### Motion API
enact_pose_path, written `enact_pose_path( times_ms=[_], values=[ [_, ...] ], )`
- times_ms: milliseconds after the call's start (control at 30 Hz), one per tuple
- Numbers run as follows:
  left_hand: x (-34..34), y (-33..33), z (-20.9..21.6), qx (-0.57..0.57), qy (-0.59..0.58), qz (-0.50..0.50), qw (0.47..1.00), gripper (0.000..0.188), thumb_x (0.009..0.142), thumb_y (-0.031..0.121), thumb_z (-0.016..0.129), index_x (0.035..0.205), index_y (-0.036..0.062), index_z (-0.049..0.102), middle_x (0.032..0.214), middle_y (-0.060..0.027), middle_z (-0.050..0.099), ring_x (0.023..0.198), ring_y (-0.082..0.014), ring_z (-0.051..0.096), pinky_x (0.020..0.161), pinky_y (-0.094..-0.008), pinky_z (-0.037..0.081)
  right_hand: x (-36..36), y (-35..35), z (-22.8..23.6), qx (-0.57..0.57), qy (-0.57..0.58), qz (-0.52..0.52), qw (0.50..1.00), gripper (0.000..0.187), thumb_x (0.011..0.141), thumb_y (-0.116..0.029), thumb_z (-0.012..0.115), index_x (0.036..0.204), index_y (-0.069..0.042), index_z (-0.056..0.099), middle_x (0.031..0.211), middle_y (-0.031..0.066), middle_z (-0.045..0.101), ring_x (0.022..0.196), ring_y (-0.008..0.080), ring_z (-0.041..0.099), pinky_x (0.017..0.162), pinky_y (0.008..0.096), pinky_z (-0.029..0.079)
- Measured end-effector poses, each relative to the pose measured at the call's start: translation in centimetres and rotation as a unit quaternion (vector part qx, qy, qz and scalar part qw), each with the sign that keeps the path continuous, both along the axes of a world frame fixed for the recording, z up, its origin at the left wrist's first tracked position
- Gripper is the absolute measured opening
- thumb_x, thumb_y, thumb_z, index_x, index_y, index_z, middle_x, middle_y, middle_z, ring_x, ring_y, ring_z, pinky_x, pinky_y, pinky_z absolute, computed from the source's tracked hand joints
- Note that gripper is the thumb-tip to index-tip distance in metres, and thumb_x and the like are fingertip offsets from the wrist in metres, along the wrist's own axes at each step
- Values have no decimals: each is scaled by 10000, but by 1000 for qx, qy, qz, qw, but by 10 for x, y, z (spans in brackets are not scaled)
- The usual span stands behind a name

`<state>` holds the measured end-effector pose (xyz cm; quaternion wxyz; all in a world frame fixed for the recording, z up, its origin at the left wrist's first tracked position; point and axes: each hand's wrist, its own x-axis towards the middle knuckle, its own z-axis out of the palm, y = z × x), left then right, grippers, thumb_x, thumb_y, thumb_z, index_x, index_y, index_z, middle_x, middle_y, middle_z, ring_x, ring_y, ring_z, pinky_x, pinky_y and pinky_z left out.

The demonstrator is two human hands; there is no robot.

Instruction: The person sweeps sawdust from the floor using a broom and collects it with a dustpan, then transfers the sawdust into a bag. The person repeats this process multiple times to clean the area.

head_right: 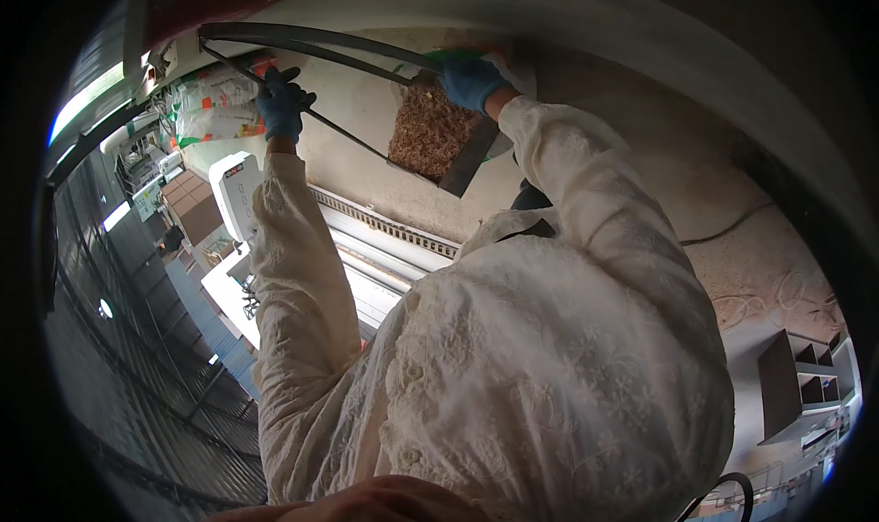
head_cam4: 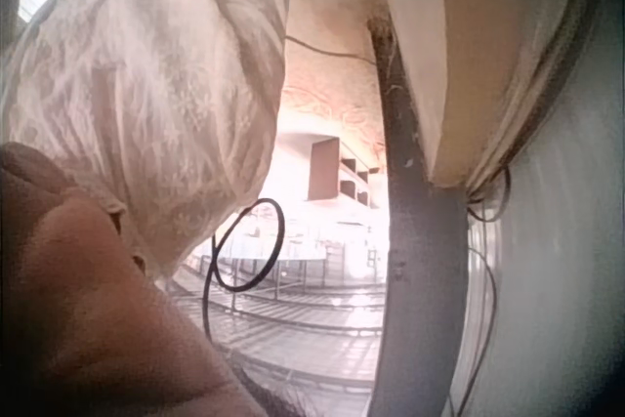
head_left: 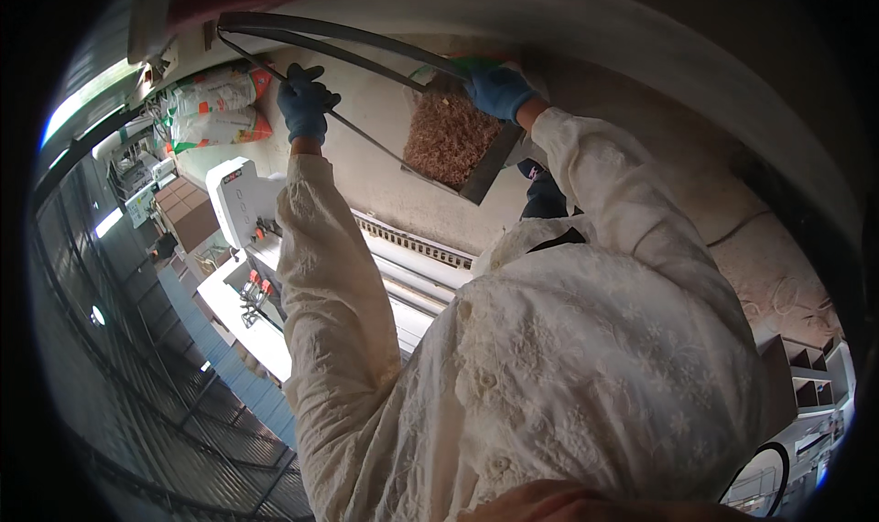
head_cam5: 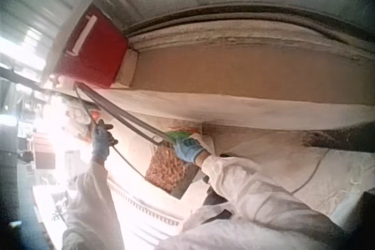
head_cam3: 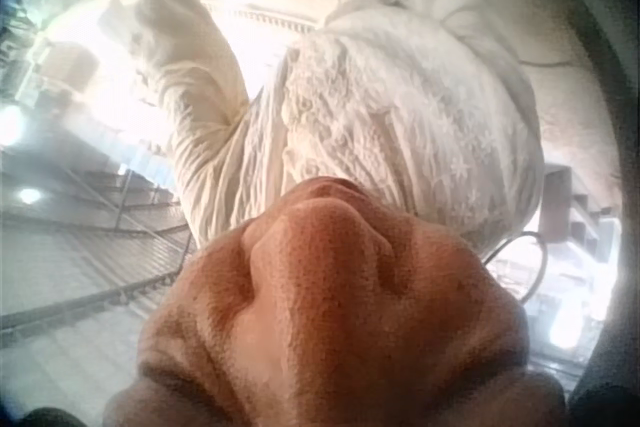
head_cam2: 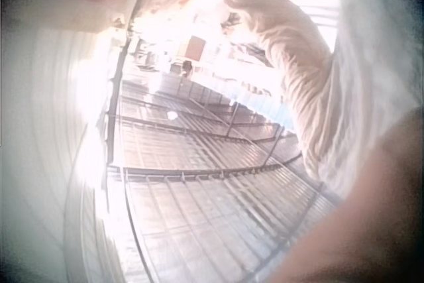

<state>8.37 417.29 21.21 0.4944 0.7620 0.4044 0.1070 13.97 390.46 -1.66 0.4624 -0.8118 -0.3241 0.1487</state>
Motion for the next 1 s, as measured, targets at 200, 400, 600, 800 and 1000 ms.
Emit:
enact_pose_path(
  times_ms=[200,400,600,800,1000],
  values=[
    [-5,-21,5,-24,64,130,989,566,1041,446,394,957,-54,647,524,3,402,401,-131,408,410,-315,442,10,-9,21,-90,40,64,993,240,914,-228,557,1089,-90,646,1015,226,702,914,403,688,766,508,550],
    [2,-10,5,-28,17,87,996,552,1025,434,391,952,-53,642,509,19,329,382,-138,332,389,-312,358,19,1,9,-91,-5,40,995,243,913,-196,527,1039,-37,661,949,243,709,867,414,696,768,506,558],
    [8,-5,2,-61,65,158,983,540,1015,430,396,968,-49,640,536,10,355,407,-141,341,403,-314,342,19,8,0,-99,-62,84,990,231,902,-176,518,996,-41,681,984,237,708,907,421,689,811,485,551],
    [5,11,-1,-79,78,155,982,524,1018,470,426,943,-4,636,576,-19,426,413,-155,359,405,-315,348,19,10,11,-122,12,65,990,225,889,-176,514,982,-28,656,1053,253,701,974,413,694,864,493,542],
    [-6,27,9,-46,32,129,990,529,1032,484,419,938,23,663,579,3,424,446,-156,404,433,-323,377,15,8,36,-110,-11,35,993,256,897,-195,511,1032,-57,679,1054,247,710,998,404,690,864,507,541]
  ],
)
